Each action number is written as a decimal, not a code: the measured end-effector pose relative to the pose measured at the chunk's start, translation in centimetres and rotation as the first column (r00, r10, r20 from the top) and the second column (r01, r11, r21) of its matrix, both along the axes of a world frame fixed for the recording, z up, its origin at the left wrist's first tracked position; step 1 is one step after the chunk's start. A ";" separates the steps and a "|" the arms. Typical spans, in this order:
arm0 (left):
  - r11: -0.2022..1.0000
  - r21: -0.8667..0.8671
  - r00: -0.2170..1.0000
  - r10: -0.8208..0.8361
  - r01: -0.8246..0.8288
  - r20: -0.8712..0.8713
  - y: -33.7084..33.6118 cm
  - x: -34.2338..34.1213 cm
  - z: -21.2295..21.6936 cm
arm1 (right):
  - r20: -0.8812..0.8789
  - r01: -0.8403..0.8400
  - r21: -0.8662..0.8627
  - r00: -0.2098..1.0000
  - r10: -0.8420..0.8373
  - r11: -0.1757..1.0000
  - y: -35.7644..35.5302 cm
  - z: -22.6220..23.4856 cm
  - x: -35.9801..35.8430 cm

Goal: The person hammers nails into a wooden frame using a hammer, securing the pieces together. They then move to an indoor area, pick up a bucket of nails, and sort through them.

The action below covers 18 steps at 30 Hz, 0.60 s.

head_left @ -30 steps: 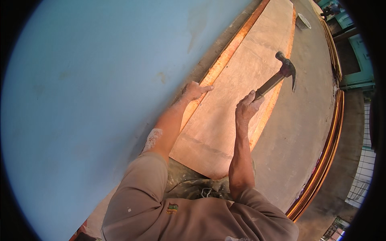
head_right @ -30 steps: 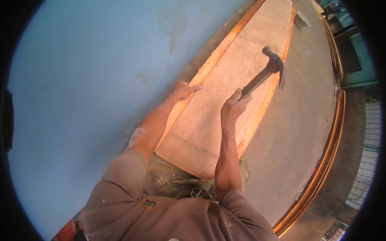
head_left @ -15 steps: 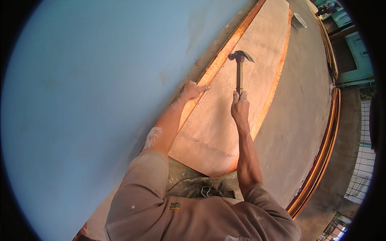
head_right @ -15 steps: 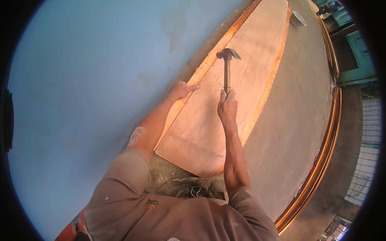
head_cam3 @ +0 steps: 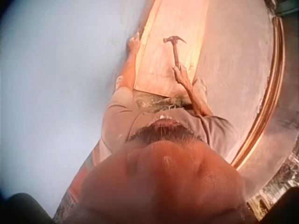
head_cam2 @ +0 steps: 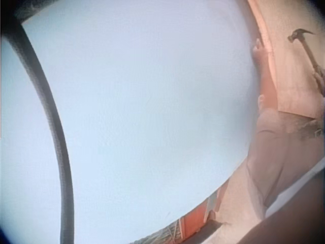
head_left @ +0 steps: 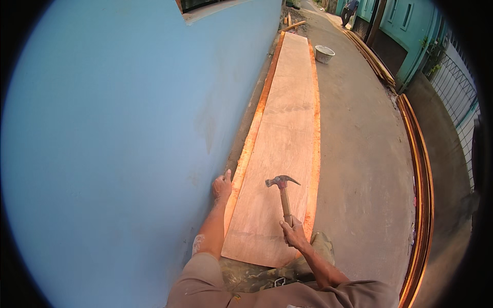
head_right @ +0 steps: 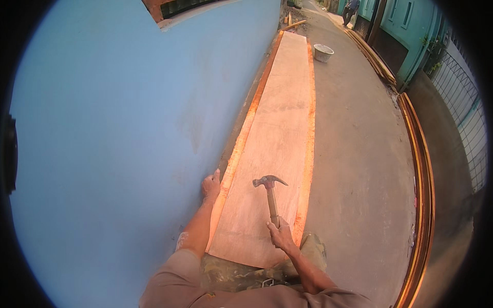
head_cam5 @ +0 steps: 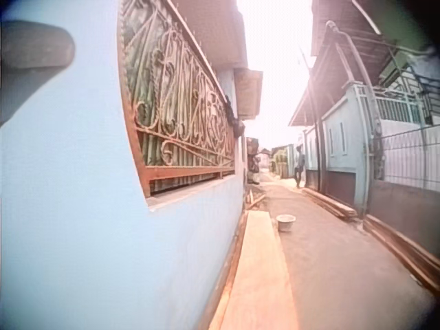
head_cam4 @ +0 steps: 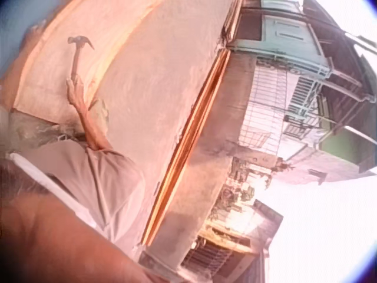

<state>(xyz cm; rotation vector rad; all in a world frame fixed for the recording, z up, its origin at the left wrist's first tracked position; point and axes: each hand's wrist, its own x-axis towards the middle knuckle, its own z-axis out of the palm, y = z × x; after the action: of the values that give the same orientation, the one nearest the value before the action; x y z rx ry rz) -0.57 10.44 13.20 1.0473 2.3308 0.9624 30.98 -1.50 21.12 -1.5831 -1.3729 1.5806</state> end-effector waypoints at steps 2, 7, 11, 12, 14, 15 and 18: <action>0.992 0.129 0.999 -0.018 0.014 0.030 -2.0 2.0 1.9 | 0.112 0.004 0.151 0.994 -0.021 0.989 -3.3 -1.1 3.6; 0.990 0.117 0.405 -0.139 0.079 0.904 -14.9 11.9 7.2 | 0.095 -0.005 0.157 0.995 -0.010 0.988 -5.9 3.4 5.3; 0.998 0.026 -0.080 -0.021 0.061 0.997 -25.1 19.0 5.0 | 0.171 -0.225 0.217 0.967 0.190 0.950 -6.2 3.4 4.5; 0.997 0.017 -0.175 -0.004 0.072 0.985 -27.0 20.6 5.0 | 0.152 -0.252 0.184 0.962 0.226 0.950 -7.0 2.5 4.6; 0.993 0.011 -0.246 0.020 0.122 0.969 -29.6 22.6 5.8 | 0.090 -0.290 0.152 0.956 0.279 0.945 -9.2 1.7 4.9; 0.988 0.001 -0.218 0.034 0.156 0.975 -30.6 23.3 6.8 | 0.056 -0.339 0.126 0.941 0.334 0.932 -10.4 1.1 5.0; 0.976 0.065 -0.153 -0.033 0.209 0.988 -32.9 24.3 6.9 | 0.039 -0.459 0.068 0.889 0.457 0.886 -13.3 0.2 5.1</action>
<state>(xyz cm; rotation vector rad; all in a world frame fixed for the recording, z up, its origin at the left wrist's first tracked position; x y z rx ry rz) 23.71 -22.48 20.12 0.1051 0.7954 0.9355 36.12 -14.76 21.31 -1.2908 -1.9009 1.7463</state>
